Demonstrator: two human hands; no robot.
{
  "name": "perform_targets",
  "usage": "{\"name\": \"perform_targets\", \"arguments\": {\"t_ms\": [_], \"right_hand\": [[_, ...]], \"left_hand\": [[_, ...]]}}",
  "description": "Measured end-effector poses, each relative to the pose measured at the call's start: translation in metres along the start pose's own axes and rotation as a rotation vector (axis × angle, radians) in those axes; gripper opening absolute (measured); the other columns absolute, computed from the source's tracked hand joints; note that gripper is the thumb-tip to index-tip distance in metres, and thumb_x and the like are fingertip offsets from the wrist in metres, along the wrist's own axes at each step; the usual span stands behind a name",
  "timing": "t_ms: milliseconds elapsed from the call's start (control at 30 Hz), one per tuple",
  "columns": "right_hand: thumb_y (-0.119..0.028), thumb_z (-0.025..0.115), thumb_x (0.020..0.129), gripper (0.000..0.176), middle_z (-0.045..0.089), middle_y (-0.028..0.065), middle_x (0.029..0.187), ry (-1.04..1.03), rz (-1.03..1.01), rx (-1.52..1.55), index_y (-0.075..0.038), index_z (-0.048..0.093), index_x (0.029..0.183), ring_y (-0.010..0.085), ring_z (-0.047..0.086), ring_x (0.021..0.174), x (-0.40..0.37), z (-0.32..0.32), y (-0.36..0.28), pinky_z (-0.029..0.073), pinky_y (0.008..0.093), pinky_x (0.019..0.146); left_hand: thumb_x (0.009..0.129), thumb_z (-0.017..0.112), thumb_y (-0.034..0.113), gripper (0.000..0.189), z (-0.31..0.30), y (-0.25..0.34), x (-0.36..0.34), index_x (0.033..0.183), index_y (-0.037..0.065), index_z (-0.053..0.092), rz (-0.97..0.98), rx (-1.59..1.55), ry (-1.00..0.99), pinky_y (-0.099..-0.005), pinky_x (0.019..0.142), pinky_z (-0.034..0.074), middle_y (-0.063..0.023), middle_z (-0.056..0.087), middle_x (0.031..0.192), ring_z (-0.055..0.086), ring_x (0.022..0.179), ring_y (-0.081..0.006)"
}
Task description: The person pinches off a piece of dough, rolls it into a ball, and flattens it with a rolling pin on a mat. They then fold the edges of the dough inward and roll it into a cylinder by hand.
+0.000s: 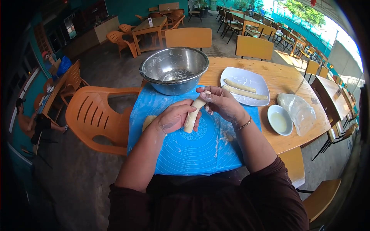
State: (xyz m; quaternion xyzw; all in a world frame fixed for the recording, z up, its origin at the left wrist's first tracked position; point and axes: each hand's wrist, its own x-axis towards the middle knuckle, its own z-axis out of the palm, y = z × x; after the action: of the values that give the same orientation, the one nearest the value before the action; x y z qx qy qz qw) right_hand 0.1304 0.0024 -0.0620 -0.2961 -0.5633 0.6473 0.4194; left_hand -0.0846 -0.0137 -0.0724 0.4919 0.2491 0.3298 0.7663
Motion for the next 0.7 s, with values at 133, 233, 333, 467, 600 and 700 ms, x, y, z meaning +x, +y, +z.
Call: {"name": "perform_targets", "arguments": {"t_ms": [133,233,333,467,600,700], "right_hand": [[-0.013,0.072,0.088,0.024,0.067,0.0044,0.087,0.039,0.047,-0.007,0.000,0.065,0.108,0.0074,0.058,0.065,0.001,-0.012,0.001,0.047,0.0196,0.057],[-0.011,0.072,0.087,0.019,0.067,0.0046,0.082,0.122,0.101,-0.163,-0.001,0.067,0.102,0.0076,0.059,0.060,0.002,-0.009,0.006,0.047,0.0203,0.052],[-0.009,0.073,0.086,0.016,0.067,0.0047,0.077,0.151,0.135,-0.309,0.000,0.068,0.098,0.0081,0.060,0.055,0.003,-0.008,0.007,0.047,0.0207,0.048],[-0.007,0.073,0.084,0.014,0.067,0.0059,0.076,0.123,0.178,-0.505,0.002,0.068,0.093,0.0076,0.059,0.053,0.000,-0.006,0.000,0.046,0.0196,0.046],[-0.010,0.074,0.082,0.018,0.069,0.0106,0.080,0.059,0.146,-0.907,0.002,0.070,0.095,0.0155,0.064,0.064,-0.001,-0.006,0.001,0.052,0.0284,0.060],[-0.012,0.071,0.084,0.021,0.069,0.0155,0.092,0.202,-0.010,-1.217,0.001,0.070,0.099,0.0242,0.066,0.078,0.000,0.002,0.016,0.053,0.0353,0.073]], "left_hand": [[0.095,0.057,0.020,0.037,0.008,0.000,0.000,0.120,-0.005,0.044,-0.076,0.021,-0.040,-0.0341,0.056,0.053,-0.0109,0.061,0.091,0.063,0.072,-0.0183],[0.088,0.067,0.016,0.048,0.028,0.000,-0.002,0.125,-0.005,0.043,-0.083,0.618,0.098,-0.0307,0.051,0.052,-0.0122,0.063,0.095,0.063,0.068,-0.0174],[0.082,0.075,0.012,0.056,0.038,0.002,-0.007,0.128,-0.004,0.048,-0.031,0.958,0.300,-0.0279,0.047,0.050,-0.0149,0.066,0.097,0.064,0.064,-0.0181],[0.083,0.073,0.014,0.039,0.033,0.009,-0.007,0.116,-0.003,0.063,-0.183,1.000,0.234,-0.0325,0.055,0.053,-0.0183,0.068,0.094,0.067,0.069,-0.0216],[0.085,0.072,0.017,0.032,0.036,0.010,-0.010,0.110,-0.002,0.068,-0.197,1.227,0.252,-0.0370,0.076,0.054,-0.0165,0.068,0.104,0.068,0.087,-0.0249],[0.085,0.071,0.016,0.037,0.018,-0.008,-0.008,0.115,-0.005,0.066,0.171,1.608,0.374,-0.0411,0.095,0.047,-0.0187,0.064,0.118,0.062,0.106,-0.0320]]}}
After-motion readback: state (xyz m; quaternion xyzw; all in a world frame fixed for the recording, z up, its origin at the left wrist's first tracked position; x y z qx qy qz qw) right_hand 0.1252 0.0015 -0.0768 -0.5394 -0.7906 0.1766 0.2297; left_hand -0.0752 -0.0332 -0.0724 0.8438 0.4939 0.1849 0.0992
